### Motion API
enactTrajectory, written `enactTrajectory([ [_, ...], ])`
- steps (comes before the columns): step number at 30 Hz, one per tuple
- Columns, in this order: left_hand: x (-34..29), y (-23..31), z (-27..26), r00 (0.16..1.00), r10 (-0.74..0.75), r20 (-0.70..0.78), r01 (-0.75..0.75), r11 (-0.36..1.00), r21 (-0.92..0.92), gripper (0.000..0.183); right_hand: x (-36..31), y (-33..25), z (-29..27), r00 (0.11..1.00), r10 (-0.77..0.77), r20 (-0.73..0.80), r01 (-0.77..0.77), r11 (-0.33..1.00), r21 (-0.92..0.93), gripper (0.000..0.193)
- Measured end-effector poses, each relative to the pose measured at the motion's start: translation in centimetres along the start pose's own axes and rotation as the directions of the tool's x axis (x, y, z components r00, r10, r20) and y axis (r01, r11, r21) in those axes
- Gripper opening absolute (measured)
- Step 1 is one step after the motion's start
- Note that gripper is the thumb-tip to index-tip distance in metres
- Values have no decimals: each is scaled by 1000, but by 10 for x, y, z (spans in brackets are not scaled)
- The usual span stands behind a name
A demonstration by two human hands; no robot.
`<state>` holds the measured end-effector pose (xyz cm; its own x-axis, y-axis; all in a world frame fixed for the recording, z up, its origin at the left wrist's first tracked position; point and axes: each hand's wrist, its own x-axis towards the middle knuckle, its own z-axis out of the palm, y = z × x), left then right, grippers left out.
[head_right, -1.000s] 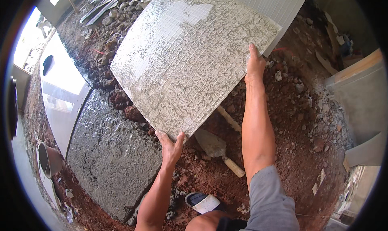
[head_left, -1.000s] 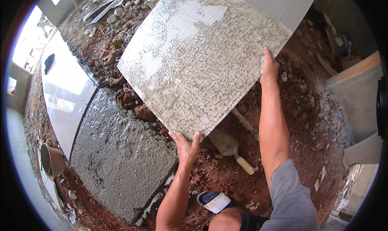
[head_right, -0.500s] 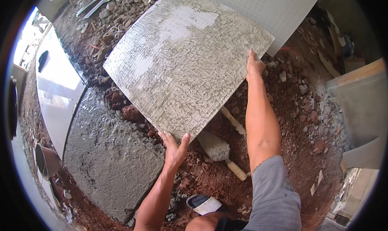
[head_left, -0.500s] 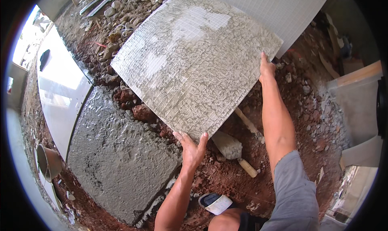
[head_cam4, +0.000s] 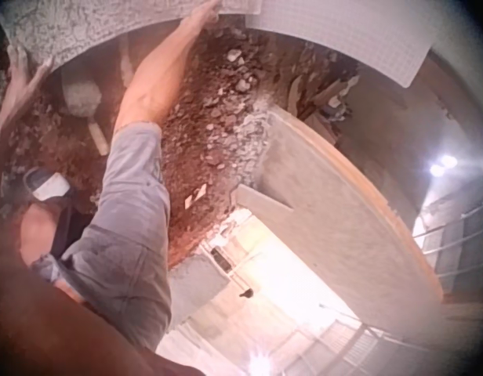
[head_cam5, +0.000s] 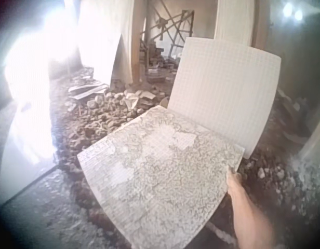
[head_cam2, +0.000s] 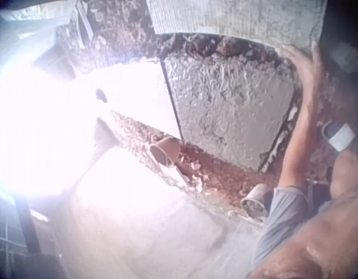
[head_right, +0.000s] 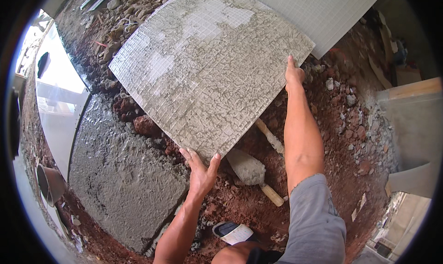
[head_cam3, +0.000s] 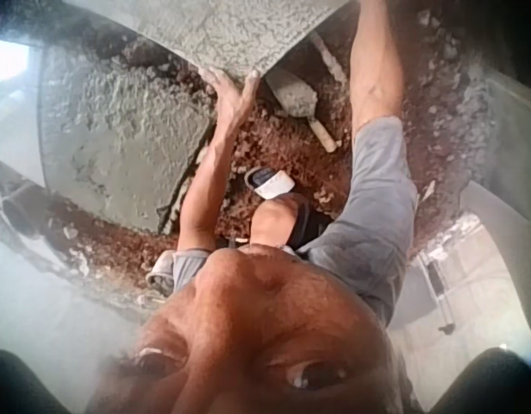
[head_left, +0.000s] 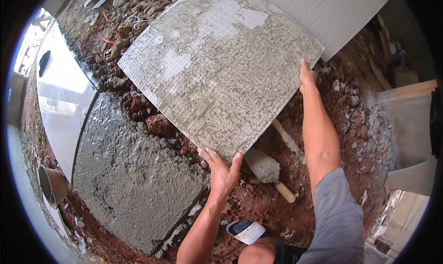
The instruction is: The person spreads cement on the floor using a trowel, places a large tile onto the cement, and taps it into place with a rubber mallet. The person repeats the process by adding more cement and positioning another tile.
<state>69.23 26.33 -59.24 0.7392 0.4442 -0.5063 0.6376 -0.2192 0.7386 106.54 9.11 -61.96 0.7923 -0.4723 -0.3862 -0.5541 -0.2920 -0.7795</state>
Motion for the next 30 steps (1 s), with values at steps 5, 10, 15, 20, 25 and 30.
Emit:
enactTrajectory([
  [5,-1,2,2,1000,20,-13,-20,1000,0,106,4,-1,1,1000,-17,-6,17,998,-56,91],
  [10,-2,1,6,999,13,-49,-16,997,-72,104,11,6,2,999,10,40,-9,1000,-11,89],
  [15,-4,-1,8,995,31,-96,-34,999,-26,103,5,11,1,999,20,44,-20,1000,-2,85],
  [20,-7,0,6,995,41,-95,-44,999,-24,100,-4,17,-7,993,-11,118,5,998,58,76],
  [25,-8,-9,5,985,68,-159,-79,995,-63,97,-23,51,-39,945,-169,279,168,985,29,66],
  [30,-17,-28,12,965,150,-215,-189,967,-173,95,-80,116,-106,797,-519,308,537,843,30,56],
])
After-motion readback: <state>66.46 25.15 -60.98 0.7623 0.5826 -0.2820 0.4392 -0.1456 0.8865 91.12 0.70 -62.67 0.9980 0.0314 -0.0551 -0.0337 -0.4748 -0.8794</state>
